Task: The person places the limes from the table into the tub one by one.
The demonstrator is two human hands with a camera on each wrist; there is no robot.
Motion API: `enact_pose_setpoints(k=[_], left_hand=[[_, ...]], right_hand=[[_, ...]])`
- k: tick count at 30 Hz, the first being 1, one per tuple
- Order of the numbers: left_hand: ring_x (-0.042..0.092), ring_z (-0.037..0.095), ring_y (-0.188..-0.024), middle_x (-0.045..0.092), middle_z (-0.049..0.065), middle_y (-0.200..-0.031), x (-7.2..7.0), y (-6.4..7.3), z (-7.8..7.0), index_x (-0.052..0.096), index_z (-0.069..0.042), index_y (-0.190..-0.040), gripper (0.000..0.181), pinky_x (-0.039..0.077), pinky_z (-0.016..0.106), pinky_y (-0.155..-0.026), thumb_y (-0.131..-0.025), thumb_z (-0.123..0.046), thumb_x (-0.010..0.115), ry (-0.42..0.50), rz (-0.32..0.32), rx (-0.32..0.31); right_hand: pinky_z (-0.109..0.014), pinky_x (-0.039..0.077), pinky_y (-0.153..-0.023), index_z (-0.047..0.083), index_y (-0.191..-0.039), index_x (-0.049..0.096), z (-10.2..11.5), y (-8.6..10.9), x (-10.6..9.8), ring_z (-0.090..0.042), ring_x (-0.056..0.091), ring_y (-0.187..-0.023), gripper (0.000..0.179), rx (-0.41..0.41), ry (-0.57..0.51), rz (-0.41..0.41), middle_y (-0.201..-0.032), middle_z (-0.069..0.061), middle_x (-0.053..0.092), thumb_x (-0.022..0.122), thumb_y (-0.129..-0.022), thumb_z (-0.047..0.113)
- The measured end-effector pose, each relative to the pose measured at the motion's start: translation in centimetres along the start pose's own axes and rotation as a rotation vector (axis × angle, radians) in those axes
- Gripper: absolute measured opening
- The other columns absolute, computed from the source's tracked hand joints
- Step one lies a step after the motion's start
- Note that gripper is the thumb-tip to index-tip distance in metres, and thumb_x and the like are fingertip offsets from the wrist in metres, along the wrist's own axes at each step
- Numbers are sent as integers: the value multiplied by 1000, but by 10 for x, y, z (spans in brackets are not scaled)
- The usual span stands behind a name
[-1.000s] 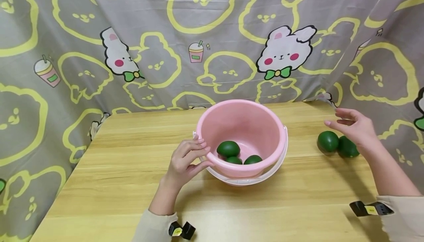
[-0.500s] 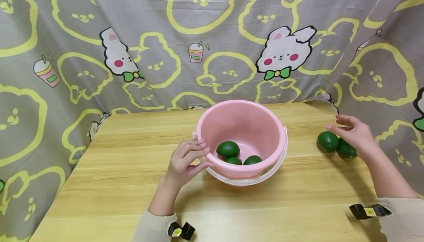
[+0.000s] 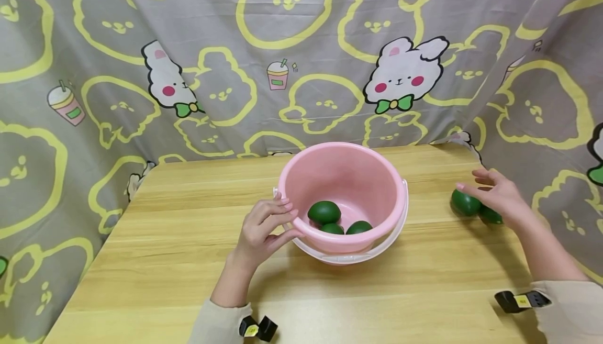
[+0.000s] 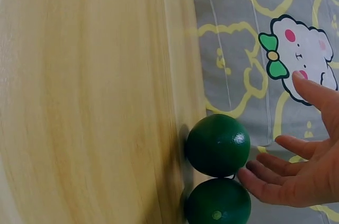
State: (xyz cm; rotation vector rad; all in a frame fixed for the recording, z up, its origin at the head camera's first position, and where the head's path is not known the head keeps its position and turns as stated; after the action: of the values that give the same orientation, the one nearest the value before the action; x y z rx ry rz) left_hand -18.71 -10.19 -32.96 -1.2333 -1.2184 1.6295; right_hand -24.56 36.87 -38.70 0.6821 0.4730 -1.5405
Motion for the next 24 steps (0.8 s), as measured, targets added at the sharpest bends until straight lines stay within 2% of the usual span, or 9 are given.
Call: enact_pose_setpoints(k=[1, 2, 3, 9, 15, 20, 24], left_hand=[[64, 32, -83, 64, 15, -84, 0, 0, 0, 71, 6, -88, 34, 57, 36, -91, -83, -28, 72, -1, 0, 1], [64, 32, -83, 64, 15, -84, 0, 0, 0, 71, 6, -88, 34, 57, 36, -91, -83, -28, 72, -1, 0, 1], [64, 32, -83, 64, 15, -84, 0, 0, 0, 71, 6, -88, 34, 57, 36, -91, -83, -28, 72, -1, 1, 2], [64, 32, -82, 64, 15, -85, 0, 0, 0, 71, 6, -88, 34, 57, 36, -90, -83, -28, 72, -8, 1, 8], [64, 33, -82, 64, 15, -84, 1, 0, -1, 71, 6, -88, 34, 58, 36, -89, -83, -28, 72, -8, -9, 17], [64, 33, -82, 64, 16, -84, 1, 0, -1, 71, 6, -87, 34, 58, 36, -89, -83, -28, 73, -9, -17, 22], [64, 33, -81, 64, 16, -84, 1, 0, -1, 71, 7, -87, 35, 57, 36, -90, -83, -28, 73, -9, -21, 21]], right_hand=[[-55, 43, -96, -11, -145, 16, -1, -1, 1, -57, 27, -126, 84, 3, 9, 9, -145, -37, 22, 56, -93, 43], [-57, 42, -97, -11, -145, 16, -1, -2, 1, -57, 27, -126, 86, 9, 16, 13, -144, -38, 22, 56, -93, 44], [-67, 36, -96, -12, -145, 16, -1, -2, 2, -58, 26, -126, 86, 13, 22, 19, -144, -40, 21, 56, -93, 44], [-69, 34, -98, -14, -143, 15, -7, -10, 13, -59, 21, -126, 90, 35, 62, 71, -140, -45, 18, 56, -92, 47], [-66, 38, -97, -13, -144, 17, -9, -18, 29, -60, 27, -122, 87, 25, 114, 114, -138, -46, 19, 59, -91, 43], [-70, 34, -97, -11, -144, 18, -9, -25, 35, -61, 25, -123, 87, 30, 140, 110, -139, -45, 18, 65, -88, 38], [-70, 35, -95, -10, -144, 20, -8, -29, 39, -60, 28, -120, 90, 26, 157, 100, -138, -45, 21, 69, -85, 37]])
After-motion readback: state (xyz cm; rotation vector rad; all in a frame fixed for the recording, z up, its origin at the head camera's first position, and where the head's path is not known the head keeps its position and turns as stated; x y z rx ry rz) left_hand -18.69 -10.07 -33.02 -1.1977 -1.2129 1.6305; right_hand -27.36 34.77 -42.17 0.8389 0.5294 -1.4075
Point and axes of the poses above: each hand's wrist, its own y-axis away from the middle knuckle, its own x-axis out of the palm, z = x × y, the point moved 5 cm from there along -y, towards the middle knuckle
